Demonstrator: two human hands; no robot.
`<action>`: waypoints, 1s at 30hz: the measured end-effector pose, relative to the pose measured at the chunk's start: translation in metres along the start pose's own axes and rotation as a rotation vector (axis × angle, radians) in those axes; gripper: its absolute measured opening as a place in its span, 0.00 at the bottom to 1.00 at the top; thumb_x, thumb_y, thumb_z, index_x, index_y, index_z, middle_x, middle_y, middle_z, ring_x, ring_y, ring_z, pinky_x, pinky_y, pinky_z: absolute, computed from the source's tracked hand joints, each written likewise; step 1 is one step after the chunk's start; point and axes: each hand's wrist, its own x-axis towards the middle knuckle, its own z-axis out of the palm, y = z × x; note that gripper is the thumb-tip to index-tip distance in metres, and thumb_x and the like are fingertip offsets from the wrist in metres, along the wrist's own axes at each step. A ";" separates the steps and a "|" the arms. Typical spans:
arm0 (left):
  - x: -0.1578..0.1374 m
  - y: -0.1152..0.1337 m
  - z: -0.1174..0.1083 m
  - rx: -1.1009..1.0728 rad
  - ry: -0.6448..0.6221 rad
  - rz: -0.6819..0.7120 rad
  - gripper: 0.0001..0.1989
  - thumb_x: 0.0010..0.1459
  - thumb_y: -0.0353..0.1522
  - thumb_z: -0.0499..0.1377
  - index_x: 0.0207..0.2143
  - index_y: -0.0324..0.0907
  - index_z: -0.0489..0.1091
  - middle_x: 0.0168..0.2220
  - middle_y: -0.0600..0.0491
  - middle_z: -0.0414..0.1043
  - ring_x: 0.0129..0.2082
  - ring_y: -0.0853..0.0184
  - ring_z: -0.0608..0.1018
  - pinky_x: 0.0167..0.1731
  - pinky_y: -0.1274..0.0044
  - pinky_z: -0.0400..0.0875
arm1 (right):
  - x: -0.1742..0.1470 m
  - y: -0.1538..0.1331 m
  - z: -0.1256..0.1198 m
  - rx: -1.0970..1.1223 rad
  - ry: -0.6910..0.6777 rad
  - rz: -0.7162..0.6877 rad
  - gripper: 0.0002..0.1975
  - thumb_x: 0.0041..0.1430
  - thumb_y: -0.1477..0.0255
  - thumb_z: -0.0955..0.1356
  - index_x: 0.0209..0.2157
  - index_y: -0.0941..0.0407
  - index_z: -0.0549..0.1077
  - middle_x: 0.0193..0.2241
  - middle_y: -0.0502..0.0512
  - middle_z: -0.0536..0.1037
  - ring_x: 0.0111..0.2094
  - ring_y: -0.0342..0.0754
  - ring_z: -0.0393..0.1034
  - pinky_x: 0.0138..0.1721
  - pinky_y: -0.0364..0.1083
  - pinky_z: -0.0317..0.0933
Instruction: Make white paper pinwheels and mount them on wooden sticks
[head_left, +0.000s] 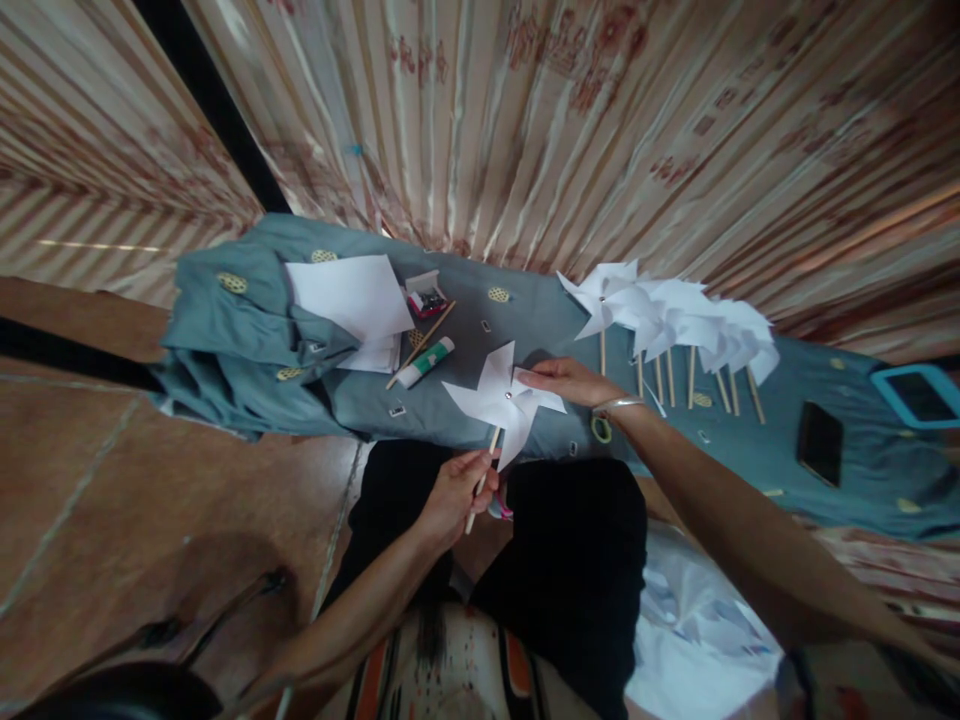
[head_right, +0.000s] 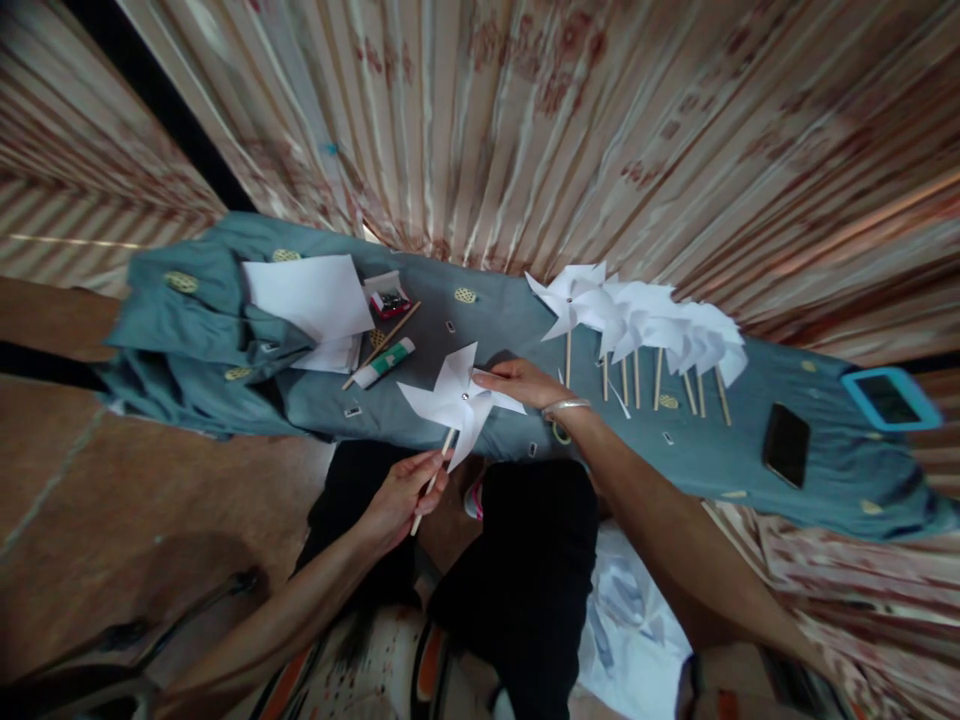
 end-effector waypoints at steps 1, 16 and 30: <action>0.000 0.001 0.000 0.002 -0.004 0.008 0.29 0.40 0.47 0.70 0.37 0.34 0.72 0.17 0.60 0.65 0.11 0.82 0.55 0.15 0.82 0.38 | -0.001 0.002 0.001 0.020 0.029 -0.018 0.31 0.41 0.41 0.69 0.27 0.58 0.75 0.18 0.45 0.68 0.19 0.39 0.55 0.22 0.42 0.46; 0.000 0.003 0.009 -0.002 0.026 0.078 0.29 0.41 0.47 0.69 0.38 0.34 0.72 0.19 0.58 0.68 0.12 0.80 0.58 0.15 0.81 0.43 | -0.053 0.026 0.046 0.111 0.781 -0.308 0.30 0.50 0.50 0.71 0.48 0.56 0.74 0.47 0.62 0.78 0.49 0.56 0.70 0.53 0.57 0.62; -0.003 0.008 0.017 -0.029 -0.015 0.178 0.26 0.39 0.46 0.71 0.34 0.36 0.75 0.22 0.58 0.68 0.15 0.78 0.64 0.17 0.80 0.53 | -0.106 0.024 0.143 0.577 0.662 -0.281 0.21 0.52 0.58 0.73 0.45 0.53 0.75 0.46 0.59 0.80 0.46 0.54 0.75 0.51 0.55 0.67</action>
